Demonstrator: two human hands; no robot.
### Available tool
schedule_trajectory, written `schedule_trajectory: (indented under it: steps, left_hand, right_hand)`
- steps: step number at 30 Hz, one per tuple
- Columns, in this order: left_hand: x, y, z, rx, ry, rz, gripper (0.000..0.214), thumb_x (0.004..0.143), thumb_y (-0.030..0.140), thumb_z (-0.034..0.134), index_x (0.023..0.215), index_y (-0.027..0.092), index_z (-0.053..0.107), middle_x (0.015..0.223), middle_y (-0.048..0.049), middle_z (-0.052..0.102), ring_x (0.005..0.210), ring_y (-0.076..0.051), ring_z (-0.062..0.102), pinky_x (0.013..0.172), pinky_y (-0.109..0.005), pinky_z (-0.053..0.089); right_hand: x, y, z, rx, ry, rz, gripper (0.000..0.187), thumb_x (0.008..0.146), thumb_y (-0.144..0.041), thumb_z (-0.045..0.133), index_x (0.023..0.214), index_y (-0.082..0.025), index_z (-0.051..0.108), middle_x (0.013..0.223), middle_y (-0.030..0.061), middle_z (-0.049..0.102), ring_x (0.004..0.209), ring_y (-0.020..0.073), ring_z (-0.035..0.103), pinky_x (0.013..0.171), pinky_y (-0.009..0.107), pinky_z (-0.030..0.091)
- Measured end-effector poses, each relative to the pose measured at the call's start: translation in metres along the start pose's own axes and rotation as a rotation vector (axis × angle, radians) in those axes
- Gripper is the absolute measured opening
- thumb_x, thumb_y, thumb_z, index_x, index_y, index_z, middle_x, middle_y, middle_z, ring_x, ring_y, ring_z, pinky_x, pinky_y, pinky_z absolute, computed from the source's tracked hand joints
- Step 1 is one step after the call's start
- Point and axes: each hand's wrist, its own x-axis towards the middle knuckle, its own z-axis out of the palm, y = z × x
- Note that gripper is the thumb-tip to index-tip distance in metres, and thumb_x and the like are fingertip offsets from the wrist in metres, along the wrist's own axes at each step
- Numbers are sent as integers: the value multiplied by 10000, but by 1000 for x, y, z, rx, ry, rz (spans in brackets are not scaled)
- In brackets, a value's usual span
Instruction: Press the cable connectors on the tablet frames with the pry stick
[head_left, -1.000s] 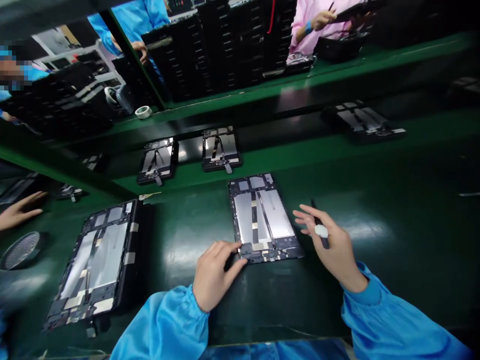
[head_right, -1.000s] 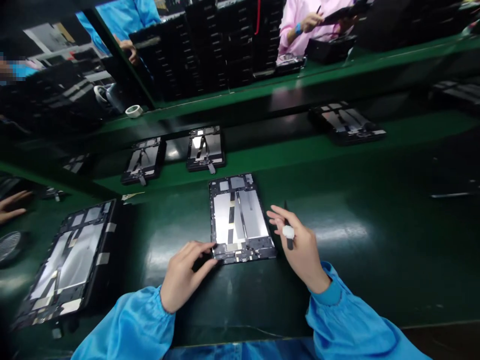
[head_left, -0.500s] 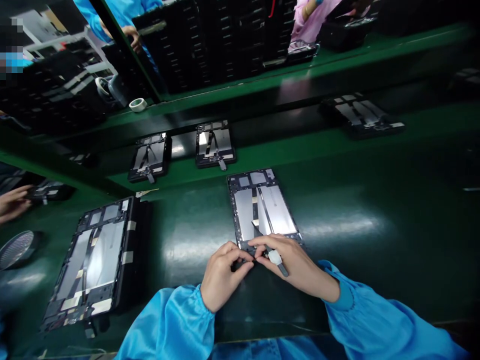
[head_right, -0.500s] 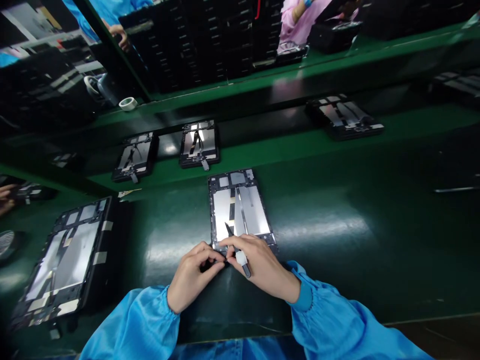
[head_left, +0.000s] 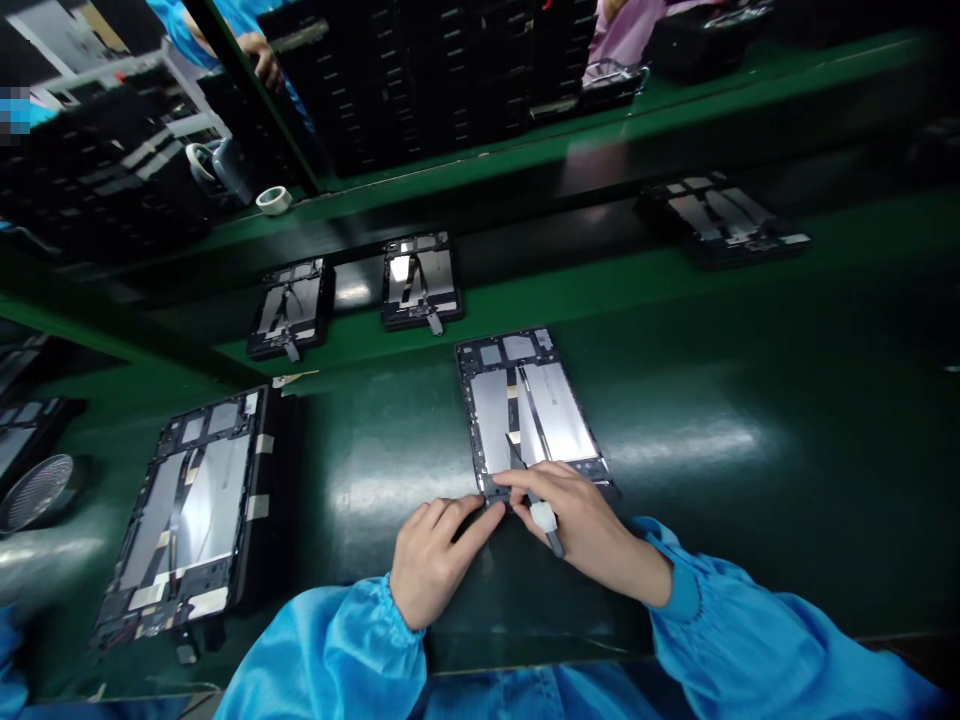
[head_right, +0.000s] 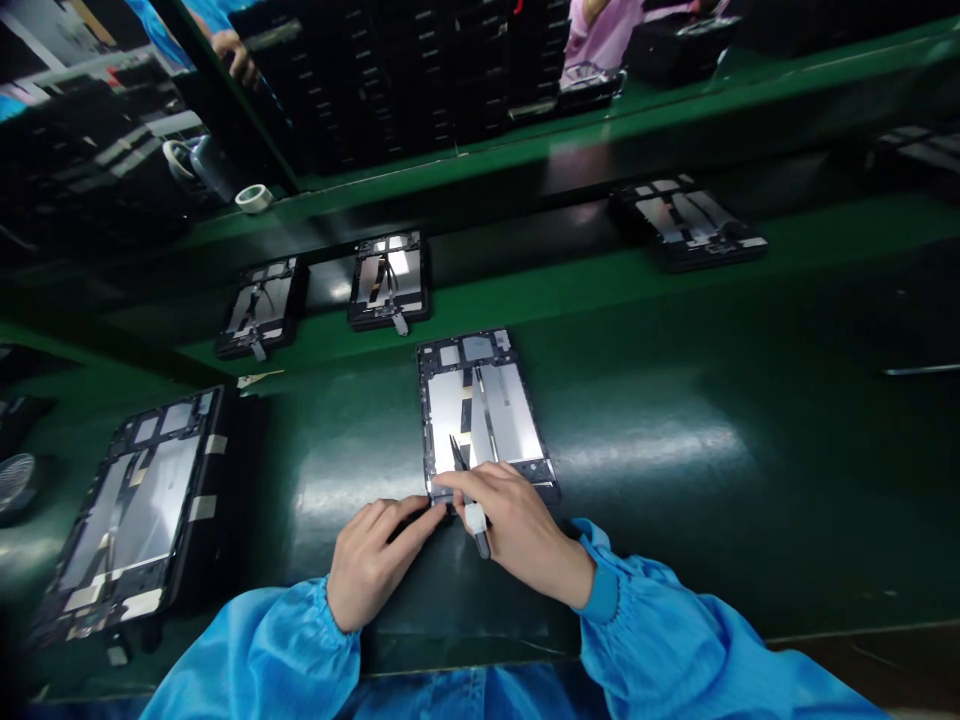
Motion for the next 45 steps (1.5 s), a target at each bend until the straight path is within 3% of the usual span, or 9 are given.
schedule_trajectory:
  steps: [9,15,20,24,34,37,41,45]
  left_hand:
    - [3,-3,-2,61,-23,93,359,1035,144,341,1282,220,590,1120,-56,642,856,-178,532,708,-306,411]
    - [3,3,4,90,-58,39,362,1019,126,350,1278,220,584,1086,-83,618,828,-179,542,695,-309,418]
    - [3,4,6,28,-77,4,333,1017,149,376,1269,215,584,1090,-89,598,854,-191,552,701,-316,435]
    - [3,3,5,7,-73,-3,333,1016,147,381,1272,216,582,1097,-85,593,862,-192,550,698,-314,437]
    - [-3,-3,8,-14,-63,17,361,1010,130,399,1303,244,576,1129,-80,611,918,-188,565,750,-318,475]
    - [-5,-5,5,-54,-32,45,339,1013,138,415,1290,235,586,1169,-78,624,987,-183,572,782,-305,477]
    - [-4,-8,4,-74,3,48,300,1008,154,456,1256,230,609,1172,-72,640,1014,-187,577,784,-301,469]
    - [-4,-9,4,-76,10,38,298,1009,157,460,1252,240,612,1162,-62,648,1007,-186,581,799,-302,463]
  right_hand:
    - [0,5,0,42,-13,25,430,931,-59,519,1304,-269,559,932,38,700,862,228,655,789,394,523]
    - [-11,-5,-24,190,11,102,384,1002,-194,487,1361,-308,560,1018,48,694,917,206,672,797,342,555]
    - [-21,-13,-22,277,28,229,215,982,-240,531,1161,-241,650,957,42,697,846,183,695,776,306,581]
    - [-22,-12,-14,254,39,230,113,954,-230,565,1006,-217,664,934,37,723,868,188,707,788,286,575]
    - [-35,3,-25,194,132,327,147,955,-266,550,937,-203,682,706,14,694,546,140,652,479,229,516]
    - [-29,-2,-23,289,62,301,158,956,-265,557,1018,-209,691,767,24,726,573,142,676,527,239,557]
    - [-19,-10,-21,332,-34,196,176,953,-244,558,1054,-222,700,999,58,756,838,194,731,743,299,604]
    - [-16,-12,-23,306,-79,157,174,958,-230,545,1051,-222,692,978,45,755,884,195,723,799,306,589]
